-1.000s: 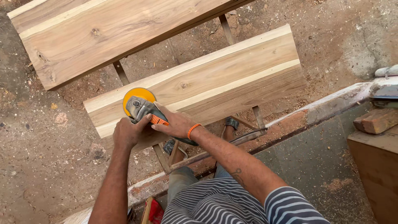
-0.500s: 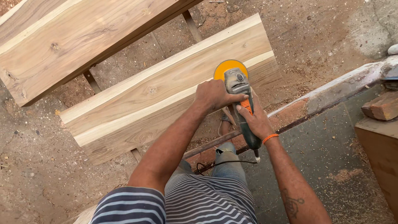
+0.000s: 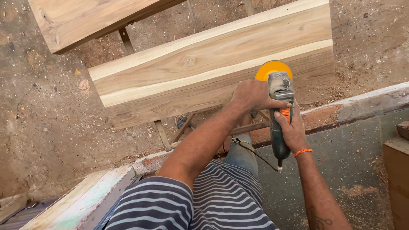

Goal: The person uses an angle grinder with a sanding disc to smooth the surface of wooden planks. They repeatedly move the tool across the planks, flip them over, and continue sanding both sides.

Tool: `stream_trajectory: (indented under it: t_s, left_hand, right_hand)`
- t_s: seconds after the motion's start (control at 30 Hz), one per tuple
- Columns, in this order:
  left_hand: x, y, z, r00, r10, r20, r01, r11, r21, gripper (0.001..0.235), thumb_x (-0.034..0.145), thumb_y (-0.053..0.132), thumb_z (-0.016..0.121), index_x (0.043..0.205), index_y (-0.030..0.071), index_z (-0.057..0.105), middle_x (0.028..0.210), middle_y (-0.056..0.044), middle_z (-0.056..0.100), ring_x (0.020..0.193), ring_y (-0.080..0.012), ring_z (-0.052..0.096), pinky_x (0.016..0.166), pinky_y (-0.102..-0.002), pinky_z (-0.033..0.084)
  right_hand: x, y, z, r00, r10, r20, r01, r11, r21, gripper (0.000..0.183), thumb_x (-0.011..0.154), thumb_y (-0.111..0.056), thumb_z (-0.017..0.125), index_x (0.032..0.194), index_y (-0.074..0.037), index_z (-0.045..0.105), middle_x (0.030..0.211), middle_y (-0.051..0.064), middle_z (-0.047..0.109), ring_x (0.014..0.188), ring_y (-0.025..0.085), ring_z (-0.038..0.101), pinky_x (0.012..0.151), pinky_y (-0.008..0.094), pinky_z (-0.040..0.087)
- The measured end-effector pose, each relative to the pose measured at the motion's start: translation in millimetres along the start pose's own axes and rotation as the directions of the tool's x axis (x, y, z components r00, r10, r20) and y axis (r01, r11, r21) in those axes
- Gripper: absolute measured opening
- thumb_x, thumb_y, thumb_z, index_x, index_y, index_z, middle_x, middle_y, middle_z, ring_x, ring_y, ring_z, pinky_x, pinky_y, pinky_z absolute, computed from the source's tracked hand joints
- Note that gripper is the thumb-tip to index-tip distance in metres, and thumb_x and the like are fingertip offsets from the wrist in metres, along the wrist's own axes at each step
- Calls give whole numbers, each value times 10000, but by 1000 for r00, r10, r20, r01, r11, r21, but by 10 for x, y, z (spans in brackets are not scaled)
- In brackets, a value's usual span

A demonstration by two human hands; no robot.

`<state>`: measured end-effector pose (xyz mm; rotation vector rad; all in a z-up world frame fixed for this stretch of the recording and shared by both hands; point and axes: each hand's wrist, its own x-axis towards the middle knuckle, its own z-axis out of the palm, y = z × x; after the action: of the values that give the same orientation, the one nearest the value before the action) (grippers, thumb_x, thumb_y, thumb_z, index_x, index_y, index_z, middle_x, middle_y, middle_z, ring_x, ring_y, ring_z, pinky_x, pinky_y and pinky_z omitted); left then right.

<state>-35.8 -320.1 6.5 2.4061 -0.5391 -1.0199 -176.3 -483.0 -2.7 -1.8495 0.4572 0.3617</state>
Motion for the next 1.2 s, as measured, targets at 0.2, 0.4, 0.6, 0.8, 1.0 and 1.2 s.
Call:
stream_trajectory:
  t_s: [0.2, 0.4, 0.6, 0.8, 1.0, 1.2]
  left_hand:
    - [-1399, -1312, -169, 962, -267, -56, 261, 961, -91, 996, 598, 948, 624, 858, -4, 754, 722, -153, 729, 703, -293, 755, 636, -452, 590]
    - [-2640, -2480, -123, 837, -540, -88, 524, 838, -153, 945, 600, 901, 698, 835, -12, 749, 739, -192, 733, 693, -318, 741, 629, -471, 572]
    - [-3354, -3222, -166, 732, -656, -183, 587, 744, -319, 789, 647, 802, 699, 860, 48, 795, 717, -169, 735, 683, -312, 730, 642, -481, 553]
    - [-2608, -2639, -142, 820, -557, -133, 525, 824, -213, 844, 642, 866, 681, 774, 37, 773, 635, -135, 700, 585, -279, 706, 562, -453, 544]
    - [-953, -1074, 114, 982, -162, -96, 145, 976, -165, 979, 593, 991, 498, 908, 90, 716, 638, -9, 692, 566, -159, 720, 449, -346, 546]
    - [-380, -450, 112, 977, -46, -206, 13, 987, -158, 1026, 507, 976, 560, 907, 60, 791, 813, -87, 779, 777, -243, 776, 711, -416, 617]
  right_hand:
    - [-364, -608, 1420, 972, -15, 233, 70, 972, -226, 827, 932, -434, 636, 1604, -148, 247, 1328, 245, 639, 1156, 387, 678, 919, 465, 535]
    - [-635, -1001, 2756, 890, -12, 455, 224, 881, -416, 929, 900, -574, 616, 1631, -205, 176, 1193, 284, 669, 1048, 473, 683, 857, 546, 537]
    - [-645, -1411, 3622, 782, 101, 615, 280, 825, -491, 959, 893, -636, 578, 1634, -221, 132, 1104, 297, 658, 950, 472, 700, 822, 574, 548]
    - [-445, -1142, 2787, 857, -29, 515, 282, 862, -421, 939, 915, -607, 590, 1628, -197, 136, 1131, 299, 675, 971, 467, 706, 802, 568, 568]
    - [-192, -494, 955, 970, -49, 236, 100, 974, -206, 693, 972, -321, 632, 1566, -91, 360, 1325, 175, 618, 1168, 288, 629, 966, 410, 511]
    - [-44, -86, 277, 989, -9, 147, 16, 998, -53, 402, 1068, -287, 596, 1359, -43, 464, 1191, 65, 557, 1022, 123, 539, 845, 286, 484]
